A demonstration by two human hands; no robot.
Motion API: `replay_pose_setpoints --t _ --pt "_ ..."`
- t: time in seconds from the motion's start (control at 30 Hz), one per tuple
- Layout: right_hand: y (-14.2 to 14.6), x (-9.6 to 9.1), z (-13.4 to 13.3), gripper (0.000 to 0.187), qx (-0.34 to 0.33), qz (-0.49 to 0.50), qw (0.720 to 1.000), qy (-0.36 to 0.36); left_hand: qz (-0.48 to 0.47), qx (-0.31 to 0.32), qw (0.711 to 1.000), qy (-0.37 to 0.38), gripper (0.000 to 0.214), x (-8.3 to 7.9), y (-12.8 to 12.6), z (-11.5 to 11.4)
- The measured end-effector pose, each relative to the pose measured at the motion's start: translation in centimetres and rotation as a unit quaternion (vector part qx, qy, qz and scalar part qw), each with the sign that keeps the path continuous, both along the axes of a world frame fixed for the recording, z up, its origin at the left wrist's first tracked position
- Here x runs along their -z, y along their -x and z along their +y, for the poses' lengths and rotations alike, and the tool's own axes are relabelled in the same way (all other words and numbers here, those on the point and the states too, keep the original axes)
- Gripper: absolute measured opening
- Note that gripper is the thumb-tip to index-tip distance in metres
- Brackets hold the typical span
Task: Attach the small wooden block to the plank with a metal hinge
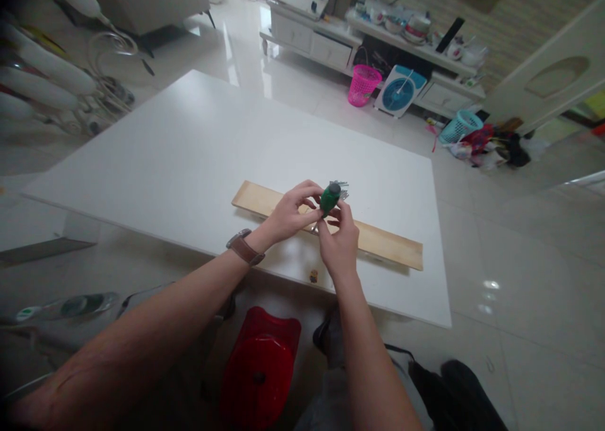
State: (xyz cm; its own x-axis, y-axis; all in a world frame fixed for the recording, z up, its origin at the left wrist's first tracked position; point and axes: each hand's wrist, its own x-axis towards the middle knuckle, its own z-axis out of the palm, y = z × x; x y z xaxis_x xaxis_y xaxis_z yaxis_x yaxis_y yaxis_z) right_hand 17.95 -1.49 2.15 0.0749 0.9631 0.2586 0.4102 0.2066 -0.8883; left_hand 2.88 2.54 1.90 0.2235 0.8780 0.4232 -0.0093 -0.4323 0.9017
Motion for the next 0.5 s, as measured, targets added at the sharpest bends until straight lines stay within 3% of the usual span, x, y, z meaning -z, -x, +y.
replay_pose_setpoints --t 0.13,0.27,0.5 --pt "0.2 -0.3 -0.1 0.037 0.012 -0.040 0.999 -0.017 0.013 -0.008 1.000 0.007 0.037 -0.1 -0.2 -0.1" --pt "0.2 -0.6 -0.1 0.042 -0.002 -0.036 0.999 0.008 -0.014 -0.005 0.999 0.029 0.035 0.3 -0.5 0.0" --pt "-0.5 1.0 0.4 0.045 -0.032 -0.001 0.998 0.054 -0.025 0.026 0.999 0.020 0.029 0.2 -0.3 -0.2"
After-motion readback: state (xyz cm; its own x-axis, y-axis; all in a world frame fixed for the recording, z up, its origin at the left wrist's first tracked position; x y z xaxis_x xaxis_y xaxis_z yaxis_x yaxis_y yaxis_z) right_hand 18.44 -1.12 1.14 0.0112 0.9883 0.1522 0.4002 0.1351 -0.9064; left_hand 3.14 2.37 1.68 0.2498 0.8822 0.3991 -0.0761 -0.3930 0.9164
